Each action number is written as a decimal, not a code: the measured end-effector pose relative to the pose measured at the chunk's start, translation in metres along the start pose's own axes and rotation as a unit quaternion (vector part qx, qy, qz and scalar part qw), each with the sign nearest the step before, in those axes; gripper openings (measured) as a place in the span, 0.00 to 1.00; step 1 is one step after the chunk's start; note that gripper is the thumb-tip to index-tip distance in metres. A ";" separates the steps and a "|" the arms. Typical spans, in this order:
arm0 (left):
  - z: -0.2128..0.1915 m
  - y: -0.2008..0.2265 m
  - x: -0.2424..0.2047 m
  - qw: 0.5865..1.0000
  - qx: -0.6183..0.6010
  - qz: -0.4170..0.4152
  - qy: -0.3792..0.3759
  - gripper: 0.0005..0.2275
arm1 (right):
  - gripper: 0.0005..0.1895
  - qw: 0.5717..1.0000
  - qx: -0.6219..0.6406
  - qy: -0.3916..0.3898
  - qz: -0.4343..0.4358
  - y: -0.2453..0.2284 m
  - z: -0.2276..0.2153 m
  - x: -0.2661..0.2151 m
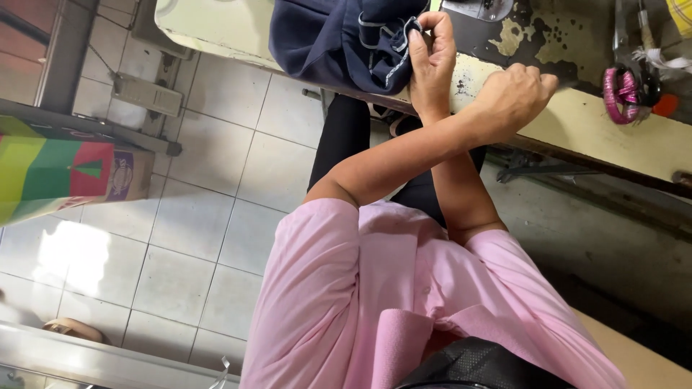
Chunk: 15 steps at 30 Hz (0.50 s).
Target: Trimming loose threads from a blue garment using scissors at a workbench in a sewing factory.
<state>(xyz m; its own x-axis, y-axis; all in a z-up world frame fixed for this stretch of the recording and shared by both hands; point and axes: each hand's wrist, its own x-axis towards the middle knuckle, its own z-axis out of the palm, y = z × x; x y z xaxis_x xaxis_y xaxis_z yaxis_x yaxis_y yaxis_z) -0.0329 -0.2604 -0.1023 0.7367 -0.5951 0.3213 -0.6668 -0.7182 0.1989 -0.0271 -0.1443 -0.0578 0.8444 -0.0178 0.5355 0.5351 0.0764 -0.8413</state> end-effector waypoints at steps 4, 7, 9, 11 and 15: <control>-0.042 -0.020 -0.016 0.999 -0.048 0.009 0.008 0.17 | 0.01 1.000 -0.009 0.007 -0.012 0.001 -0.002 0.001; -0.109 -0.038 -0.058 0.971 -0.231 0.029 0.045 0.08 | 0.02 1.000 -0.025 0.005 0.014 -0.007 -0.005 0.001; -0.159 -0.053 -0.093 0.911 -0.402 0.054 0.070 0.22 | 0.03 0.998 -0.065 -0.017 0.015 -0.019 -0.010 0.005; -0.181 -0.070 -0.132 0.910 -0.400 0.033 0.107 0.25 | 0.02 0.994 -0.096 -0.043 0.037 -0.017 -0.021 0.011; -0.218 -0.109 -0.182 0.911 -0.364 -0.046 0.190 0.22 | 0.06 0.976 -0.186 -0.112 0.027 -0.051 -0.021 0.028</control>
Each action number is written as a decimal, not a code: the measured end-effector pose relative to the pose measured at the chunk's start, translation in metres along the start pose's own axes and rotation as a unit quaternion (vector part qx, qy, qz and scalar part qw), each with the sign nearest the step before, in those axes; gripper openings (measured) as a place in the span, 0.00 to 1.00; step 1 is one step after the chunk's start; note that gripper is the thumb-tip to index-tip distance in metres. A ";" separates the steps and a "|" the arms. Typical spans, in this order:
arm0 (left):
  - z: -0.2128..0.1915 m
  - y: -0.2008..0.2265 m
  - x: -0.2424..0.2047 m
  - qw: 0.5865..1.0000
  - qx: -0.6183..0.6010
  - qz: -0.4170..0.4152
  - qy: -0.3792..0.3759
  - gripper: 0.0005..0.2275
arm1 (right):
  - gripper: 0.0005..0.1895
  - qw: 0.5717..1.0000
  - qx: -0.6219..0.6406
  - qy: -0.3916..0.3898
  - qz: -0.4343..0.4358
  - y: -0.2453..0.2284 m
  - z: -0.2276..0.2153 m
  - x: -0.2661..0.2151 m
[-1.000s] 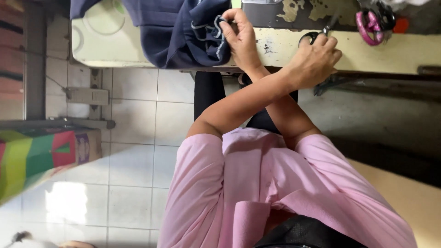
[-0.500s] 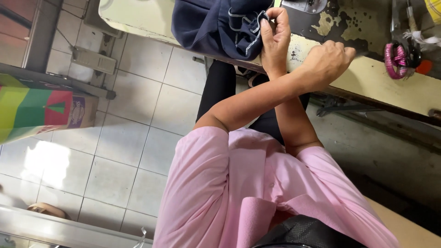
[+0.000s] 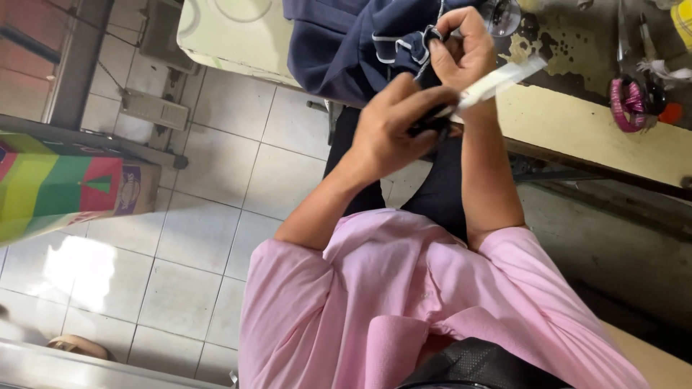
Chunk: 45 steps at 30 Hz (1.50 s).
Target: Trimming loose threads from a blue garment using scissors at a workbench in a sewing factory.
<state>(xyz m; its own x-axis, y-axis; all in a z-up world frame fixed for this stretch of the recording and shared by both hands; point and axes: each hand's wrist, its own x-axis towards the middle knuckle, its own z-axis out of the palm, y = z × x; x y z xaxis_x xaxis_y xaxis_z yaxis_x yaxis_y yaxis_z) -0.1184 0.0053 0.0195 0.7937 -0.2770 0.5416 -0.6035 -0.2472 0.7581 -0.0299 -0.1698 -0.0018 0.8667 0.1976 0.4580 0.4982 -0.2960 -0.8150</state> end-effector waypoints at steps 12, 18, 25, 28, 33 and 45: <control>-0.035 -0.031 -0.026 0.995 0.047 -0.067 0.052 0.19 | 0.02 0.997 -0.048 -0.026 -0.048 -0.051 0.012 0.012; -0.041 -0.031 -0.031 0.997 0.021 -0.042 0.061 0.20 | 0.02 0.989 -0.112 -0.009 -0.092 -0.060 0.019 0.016; -0.042 -0.040 -0.027 0.995 -0.046 -0.071 0.054 0.18 | 0.04 0.995 -0.076 -0.030 -0.051 -0.052 0.013 0.012; -0.043 -0.043 -0.026 0.993 -0.087 -0.071 0.043 0.17 | 0.03 0.998 -0.059 -0.035 -0.011 -0.046 0.009 0.012; -0.044 -0.048 -0.025 0.994 -0.078 -0.057 0.044 0.16 | 0.05 0.998 -0.009 -0.062 0.000 -0.040 0.009 0.015; -0.045 -0.047 -0.028 0.995 -0.061 -0.068 0.041 0.17 | 0.05 0.998 -0.001 -0.057 -0.001 -0.042 0.009 0.015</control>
<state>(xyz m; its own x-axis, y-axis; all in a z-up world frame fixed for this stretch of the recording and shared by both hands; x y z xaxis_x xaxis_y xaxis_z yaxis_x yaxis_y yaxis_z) -0.1087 0.0667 -0.0147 0.8741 -0.1709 0.4547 -0.4801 -0.1615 0.8622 -0.0384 -0.1456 0.0364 0.8577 0.3026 0.4157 0.4993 -0.2970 -0.8139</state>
